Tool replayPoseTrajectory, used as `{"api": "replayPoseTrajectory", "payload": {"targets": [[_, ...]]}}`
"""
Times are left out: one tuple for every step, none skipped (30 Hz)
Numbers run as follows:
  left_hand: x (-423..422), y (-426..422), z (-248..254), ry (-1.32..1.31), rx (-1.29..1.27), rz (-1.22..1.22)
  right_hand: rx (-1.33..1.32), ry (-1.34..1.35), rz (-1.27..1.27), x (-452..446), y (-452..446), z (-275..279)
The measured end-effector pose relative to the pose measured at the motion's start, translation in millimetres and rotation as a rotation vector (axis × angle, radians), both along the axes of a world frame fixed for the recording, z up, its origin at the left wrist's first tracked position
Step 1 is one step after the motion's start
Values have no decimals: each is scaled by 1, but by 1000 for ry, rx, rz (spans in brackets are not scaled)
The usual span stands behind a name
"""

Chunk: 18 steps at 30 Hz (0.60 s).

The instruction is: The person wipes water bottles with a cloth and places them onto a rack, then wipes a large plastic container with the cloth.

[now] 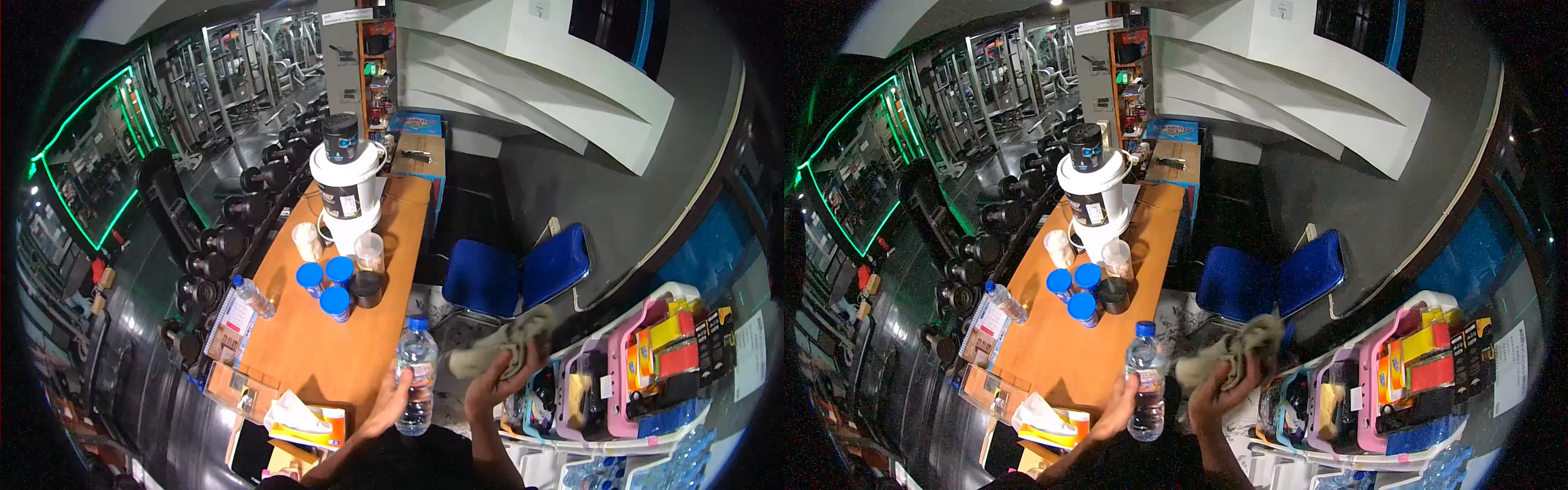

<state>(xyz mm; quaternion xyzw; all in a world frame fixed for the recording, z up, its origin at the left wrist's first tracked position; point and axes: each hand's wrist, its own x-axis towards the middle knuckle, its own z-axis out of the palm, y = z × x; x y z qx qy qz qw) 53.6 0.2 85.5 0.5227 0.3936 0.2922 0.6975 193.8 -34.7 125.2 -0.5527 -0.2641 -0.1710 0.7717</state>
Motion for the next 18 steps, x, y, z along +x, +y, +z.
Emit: {"api": "replayPoseTrajectory", "payload": {"targets": [[4,-6,-7,-67,35,18,-35,-40,-1,-3,3,-4],[5,-9,-21,22,141,-7,-70,-80,-3,-4,8,-14],[6,-11,-35,111,246,-34,-132,-136,27,-5,10,-24],[9,-16,-22,-14,169,-41,-278,-230,122,-8,10,-34],[11,-15,-18,-11,128,-6,-395,-328,213,-12,7,-40],[13,-13,-16,-9,87,32,-465,-403,284,-17,6,-34],[14,-12,-15,-8,45,73,-436,-496,340,-26,4,-8],[15,-4,-48,-68,158,108,-460,-509,359,-29,1,-3],[11,-2,-45,-95,148,102,-486,-520,377,-32,-3,-1],[8,0,-42,-121,137,92,-512,-530,392,-34,-6,-2],[5,2,-36,-147,126,81,-538,-502,437,-34,-10,-4],[4,3,-31,-118,64,108,-563,-472,484,-33,-14,-6],[2,5,-31,-153,7,121,-586,-444,529,-32,-18,-9],[0,9,-31,-189,-47,135,-601,-462,538,-32,-21,-12],[-2,14,-32,-227,-100,150,-619,-427,593,-31,-27,-19],[-2,21,-33,-169,49,169,-637,-393,649,-30,-34,-28],[-5,25,-31,-122,71,168,-657,-357,706,-27,-42,-37],[-9,29,-25,-74,92,167,-702,-290,783,-23,-47,-43]]}}
